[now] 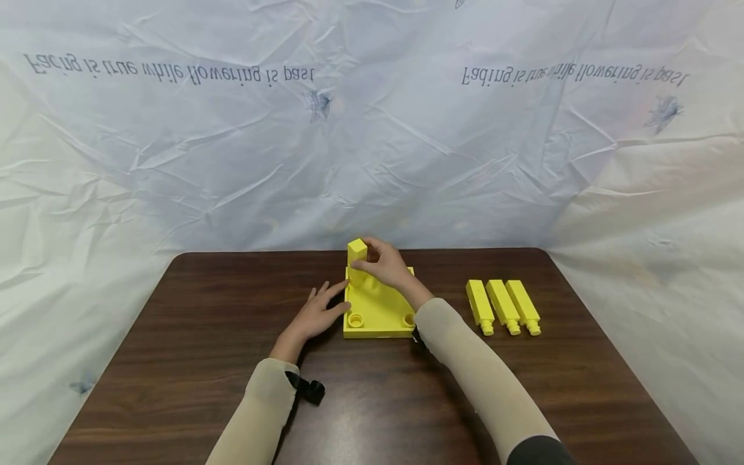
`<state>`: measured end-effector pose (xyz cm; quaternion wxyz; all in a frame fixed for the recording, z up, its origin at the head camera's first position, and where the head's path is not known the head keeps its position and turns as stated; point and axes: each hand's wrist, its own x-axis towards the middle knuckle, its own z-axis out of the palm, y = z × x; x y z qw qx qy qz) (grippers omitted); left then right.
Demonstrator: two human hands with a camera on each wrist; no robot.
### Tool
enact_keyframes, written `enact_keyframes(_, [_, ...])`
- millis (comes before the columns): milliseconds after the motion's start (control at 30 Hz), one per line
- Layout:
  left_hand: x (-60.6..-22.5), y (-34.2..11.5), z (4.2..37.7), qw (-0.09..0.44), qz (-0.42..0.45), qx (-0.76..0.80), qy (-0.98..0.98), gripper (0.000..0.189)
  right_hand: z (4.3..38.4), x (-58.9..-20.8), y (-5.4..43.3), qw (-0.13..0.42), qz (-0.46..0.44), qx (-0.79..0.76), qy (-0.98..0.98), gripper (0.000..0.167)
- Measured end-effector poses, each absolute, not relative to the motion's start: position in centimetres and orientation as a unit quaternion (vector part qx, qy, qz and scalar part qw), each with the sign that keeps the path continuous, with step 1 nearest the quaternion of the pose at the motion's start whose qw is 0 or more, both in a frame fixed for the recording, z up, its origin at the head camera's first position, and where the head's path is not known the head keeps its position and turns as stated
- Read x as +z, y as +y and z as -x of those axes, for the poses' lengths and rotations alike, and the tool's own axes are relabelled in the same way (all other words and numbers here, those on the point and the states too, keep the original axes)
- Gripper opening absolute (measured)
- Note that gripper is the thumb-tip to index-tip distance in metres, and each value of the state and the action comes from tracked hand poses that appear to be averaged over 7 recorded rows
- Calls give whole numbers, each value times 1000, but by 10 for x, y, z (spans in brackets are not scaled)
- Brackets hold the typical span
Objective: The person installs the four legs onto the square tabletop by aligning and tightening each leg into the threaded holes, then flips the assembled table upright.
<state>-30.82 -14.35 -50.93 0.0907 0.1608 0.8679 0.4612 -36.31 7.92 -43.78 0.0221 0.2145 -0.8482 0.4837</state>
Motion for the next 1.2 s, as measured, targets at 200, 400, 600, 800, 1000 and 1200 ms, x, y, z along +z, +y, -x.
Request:
enact_keyframes(200, [-511, -140, 299, 87, -154, 464, 868, 64, 356, -439, 80, 23, -198, 483, -853, 67])
enact_keyframes(400, [-513, -136, 291, 86, -146, 470, 866, 64, 351, -439, 82, 20, -194, 491, -849, 63])
enact_keyframes(600, [-514, -133, 284, 86, -140, 471, 867, 64, 347, -439, 84, 26, -210, 480, -851, 56])
enact_keyframes(800, [-513, -133, 279, 85, -141, 470, 867, 64, 345, -440, 84, 34, -221, 453, -863, 56])
enact_keyframes(1000, [-512, -134, 281, 84, -144, 463, 871, 66, 346, -440, 81, 20, -229, 457, -859, 54])
enact_keyframes(1200, [-512, -135, 282, 83, -146, 462, 871, 66, 349, -441, 79, 20, -226, 459, -859, 42])
